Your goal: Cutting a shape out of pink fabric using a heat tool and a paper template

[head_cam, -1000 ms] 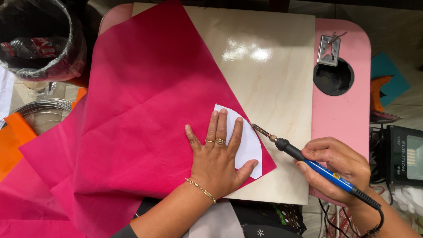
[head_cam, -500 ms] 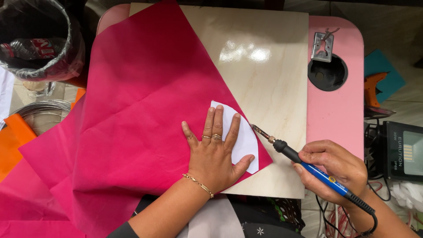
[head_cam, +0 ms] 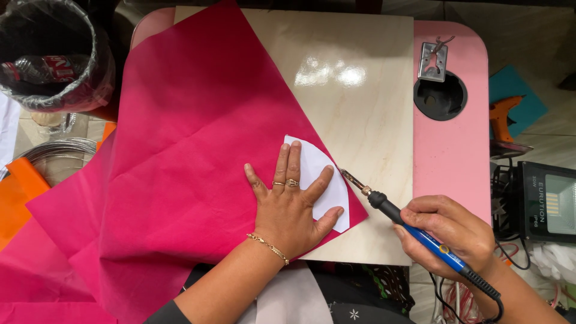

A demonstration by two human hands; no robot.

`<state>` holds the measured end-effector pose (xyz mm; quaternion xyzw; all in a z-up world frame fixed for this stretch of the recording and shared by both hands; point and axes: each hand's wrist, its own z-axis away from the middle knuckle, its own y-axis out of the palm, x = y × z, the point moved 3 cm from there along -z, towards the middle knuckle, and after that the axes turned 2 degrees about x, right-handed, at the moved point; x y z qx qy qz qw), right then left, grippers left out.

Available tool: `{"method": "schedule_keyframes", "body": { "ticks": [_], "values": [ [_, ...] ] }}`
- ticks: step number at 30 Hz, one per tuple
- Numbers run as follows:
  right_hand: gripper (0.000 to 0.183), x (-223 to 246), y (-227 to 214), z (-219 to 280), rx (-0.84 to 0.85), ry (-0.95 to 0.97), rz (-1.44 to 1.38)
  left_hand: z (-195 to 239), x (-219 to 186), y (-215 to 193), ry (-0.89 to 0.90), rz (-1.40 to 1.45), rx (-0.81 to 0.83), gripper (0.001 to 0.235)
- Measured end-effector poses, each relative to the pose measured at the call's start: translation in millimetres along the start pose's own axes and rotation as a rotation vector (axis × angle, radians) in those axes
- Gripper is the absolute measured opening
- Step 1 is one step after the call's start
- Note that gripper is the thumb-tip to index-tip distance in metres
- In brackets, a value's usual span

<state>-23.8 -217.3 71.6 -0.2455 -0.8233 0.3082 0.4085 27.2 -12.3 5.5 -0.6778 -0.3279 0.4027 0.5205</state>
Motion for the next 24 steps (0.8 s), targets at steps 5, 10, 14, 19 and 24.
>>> {"method": "schedule_keyframes", "body": {
  "ticks": [5,10,14,19,24],
  "values": [
    [0.015,0.6,-0.5,1.6,-0.013,-0.008,0.008,0.9,-0.3,-0.2,0.002,0.002,-0.023,0.062],
    [0.016,1.5,1.1,1.0,-0.016,-0.008,0.005,1.3,0.1,1.0,0.003,-0.002,-0.03,0.063],
    [0.015,2.7,1.8,0.0,-0.004,-0.013,0.011,1.9,0.3,1.6,0.004,-0.003,-0.046,0.063],
    [0.015,1.8,2.3,0.8,0.0,-0.02,0.017,3.7,0.6,4.3,0.008,-0.02,-0.05,0.065],
    [0.016,6.8,0.2,1.5,0.047,-0.057,0.053,3.3,0.9,5.9,0.02,-0.039,-0.016,0.066]
  ]
}}
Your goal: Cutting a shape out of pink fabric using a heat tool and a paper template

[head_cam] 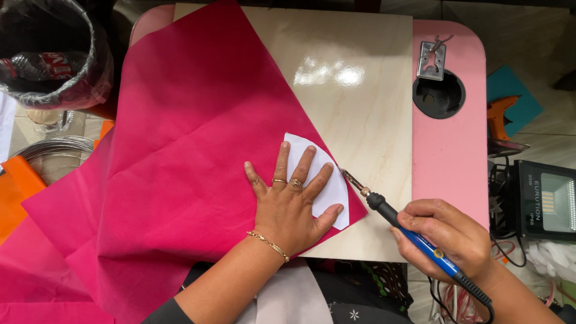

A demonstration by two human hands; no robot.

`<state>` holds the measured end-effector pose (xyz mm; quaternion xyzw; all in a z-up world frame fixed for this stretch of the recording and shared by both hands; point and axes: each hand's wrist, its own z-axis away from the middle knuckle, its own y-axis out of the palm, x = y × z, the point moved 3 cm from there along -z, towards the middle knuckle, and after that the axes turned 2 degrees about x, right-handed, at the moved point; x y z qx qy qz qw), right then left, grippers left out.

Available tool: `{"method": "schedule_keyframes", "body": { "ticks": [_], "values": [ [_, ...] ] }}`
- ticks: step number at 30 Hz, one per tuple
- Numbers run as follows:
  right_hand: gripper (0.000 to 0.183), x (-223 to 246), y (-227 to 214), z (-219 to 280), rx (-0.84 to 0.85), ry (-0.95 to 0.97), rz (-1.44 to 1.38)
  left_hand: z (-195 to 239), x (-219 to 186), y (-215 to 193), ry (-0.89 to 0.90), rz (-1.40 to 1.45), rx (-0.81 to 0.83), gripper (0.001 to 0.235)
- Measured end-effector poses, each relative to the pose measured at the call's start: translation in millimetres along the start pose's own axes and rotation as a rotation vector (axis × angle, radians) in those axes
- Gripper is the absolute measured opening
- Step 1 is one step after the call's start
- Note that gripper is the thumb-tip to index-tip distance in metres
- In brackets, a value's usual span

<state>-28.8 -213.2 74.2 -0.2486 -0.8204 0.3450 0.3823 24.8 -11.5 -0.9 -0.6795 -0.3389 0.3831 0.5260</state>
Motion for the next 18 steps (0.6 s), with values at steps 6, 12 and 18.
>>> {"method": "schedule_keyframes", "body": {
  "ticks": [6,12,18],
  "values": [
    [0.016,6,-1,6,0.002,-0.014,0.022,0,0,-1,0.002,0.01,-0.006,0.065],
    [0.017,11,0,12,0.008,-0.012,0.008,-1,0,-4,0.004,0.028,-0.013,0.064],
    [0.016,17,-1,16,-0.008,-0.019,0.065,-1,0,-2,-0.001,0.011,-0.001,0.064]
  ]
}}
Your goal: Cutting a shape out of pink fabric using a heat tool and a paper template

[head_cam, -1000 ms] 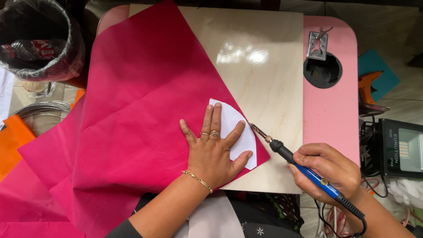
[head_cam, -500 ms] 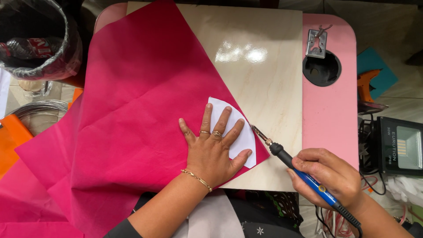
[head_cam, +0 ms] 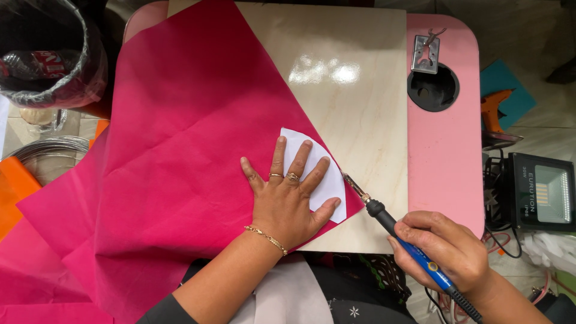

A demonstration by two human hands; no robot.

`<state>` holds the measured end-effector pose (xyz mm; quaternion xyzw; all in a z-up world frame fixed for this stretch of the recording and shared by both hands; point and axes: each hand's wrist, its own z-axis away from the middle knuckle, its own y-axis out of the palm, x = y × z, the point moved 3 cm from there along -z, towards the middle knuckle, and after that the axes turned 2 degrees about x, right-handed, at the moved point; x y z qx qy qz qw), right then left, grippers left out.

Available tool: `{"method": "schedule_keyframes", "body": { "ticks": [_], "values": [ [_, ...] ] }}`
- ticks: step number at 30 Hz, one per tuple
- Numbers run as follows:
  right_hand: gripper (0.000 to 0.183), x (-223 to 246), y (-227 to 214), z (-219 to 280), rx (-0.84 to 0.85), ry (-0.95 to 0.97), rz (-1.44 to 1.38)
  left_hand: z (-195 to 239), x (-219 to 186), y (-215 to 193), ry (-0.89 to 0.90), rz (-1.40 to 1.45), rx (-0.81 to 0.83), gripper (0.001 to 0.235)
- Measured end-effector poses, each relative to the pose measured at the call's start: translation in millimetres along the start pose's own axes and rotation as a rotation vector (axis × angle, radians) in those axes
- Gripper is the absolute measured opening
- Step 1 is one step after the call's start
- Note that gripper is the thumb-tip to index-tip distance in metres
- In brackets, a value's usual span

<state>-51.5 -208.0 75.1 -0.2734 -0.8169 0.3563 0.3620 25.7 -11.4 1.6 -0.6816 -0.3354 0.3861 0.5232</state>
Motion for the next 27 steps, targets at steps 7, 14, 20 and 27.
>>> {"method": "schedule_keyframes", "body": {
  "ticks": [7,14,20,27],
  "values": [
    [0.017,4,0,7,-0.01,-0.007,0.022,-1,0,-1,-0.013,0.011,0.045,0.064],
    [0.017,7,1,14,-0.012,-0.018,0.034,-1,0,-1,-0.008,-0.003,0.015,0.063],
    [0.018,12,0,19,-0.014,-0.029,0.039,-3,0,0,-0.024,-0.009,0.108,0.065],
    [0.016,18,-2,21,-0.012,-0.032,0.05,-4,1,1,-0.032,-0.013,0.131,0.065]
  ]
}}
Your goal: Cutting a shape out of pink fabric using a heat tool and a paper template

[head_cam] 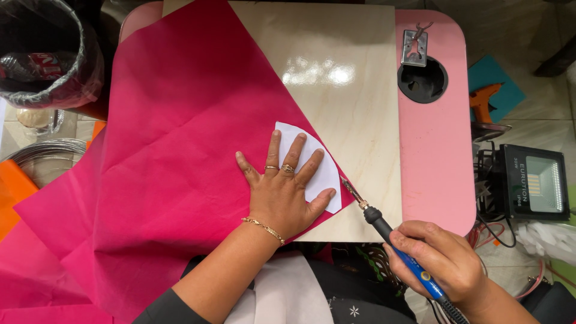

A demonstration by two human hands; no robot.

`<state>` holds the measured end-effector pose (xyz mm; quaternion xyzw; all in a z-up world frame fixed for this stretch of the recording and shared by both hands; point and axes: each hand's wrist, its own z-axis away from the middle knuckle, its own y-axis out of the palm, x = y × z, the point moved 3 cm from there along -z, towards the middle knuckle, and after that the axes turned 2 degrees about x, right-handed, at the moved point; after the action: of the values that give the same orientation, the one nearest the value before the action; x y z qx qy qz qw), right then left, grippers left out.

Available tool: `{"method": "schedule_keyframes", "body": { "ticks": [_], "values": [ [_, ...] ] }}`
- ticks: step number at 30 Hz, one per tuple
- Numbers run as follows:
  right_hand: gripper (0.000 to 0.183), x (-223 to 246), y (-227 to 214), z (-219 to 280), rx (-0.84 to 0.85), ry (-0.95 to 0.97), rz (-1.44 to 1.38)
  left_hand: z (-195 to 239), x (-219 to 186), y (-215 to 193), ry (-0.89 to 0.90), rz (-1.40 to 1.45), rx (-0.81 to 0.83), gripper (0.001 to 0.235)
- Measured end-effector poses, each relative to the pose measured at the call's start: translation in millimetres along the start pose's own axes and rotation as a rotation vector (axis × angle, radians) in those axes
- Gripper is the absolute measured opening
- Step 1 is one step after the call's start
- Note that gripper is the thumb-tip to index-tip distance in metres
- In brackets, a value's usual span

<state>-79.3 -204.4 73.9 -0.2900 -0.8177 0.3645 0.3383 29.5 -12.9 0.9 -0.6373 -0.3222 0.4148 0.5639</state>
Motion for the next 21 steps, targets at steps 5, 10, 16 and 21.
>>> {"method": "schedule_keyframes", "body": {
  "ticks": [5,10,16,21],
  "values": [
    [0.016,5,-2,4,0.005,0.004,0.052,-2,-1,-1,-0.013,0.006,0.071,0.066],
    [0.014,9,-5,8,0.023,0.006,0.064,-1,-1,-1,-0.01,0.009,0.067,0.066],
    [0.025,4,-24,9,-0.006,-0.052,0.06,1,0,-3,0.023,0.003,-0.038,0.066],
    [0.02,-77,-30,17,-0.067,-0.164,0.495,0,1,4,0.001,-0.003,0.024,0.067]
  ]
}}
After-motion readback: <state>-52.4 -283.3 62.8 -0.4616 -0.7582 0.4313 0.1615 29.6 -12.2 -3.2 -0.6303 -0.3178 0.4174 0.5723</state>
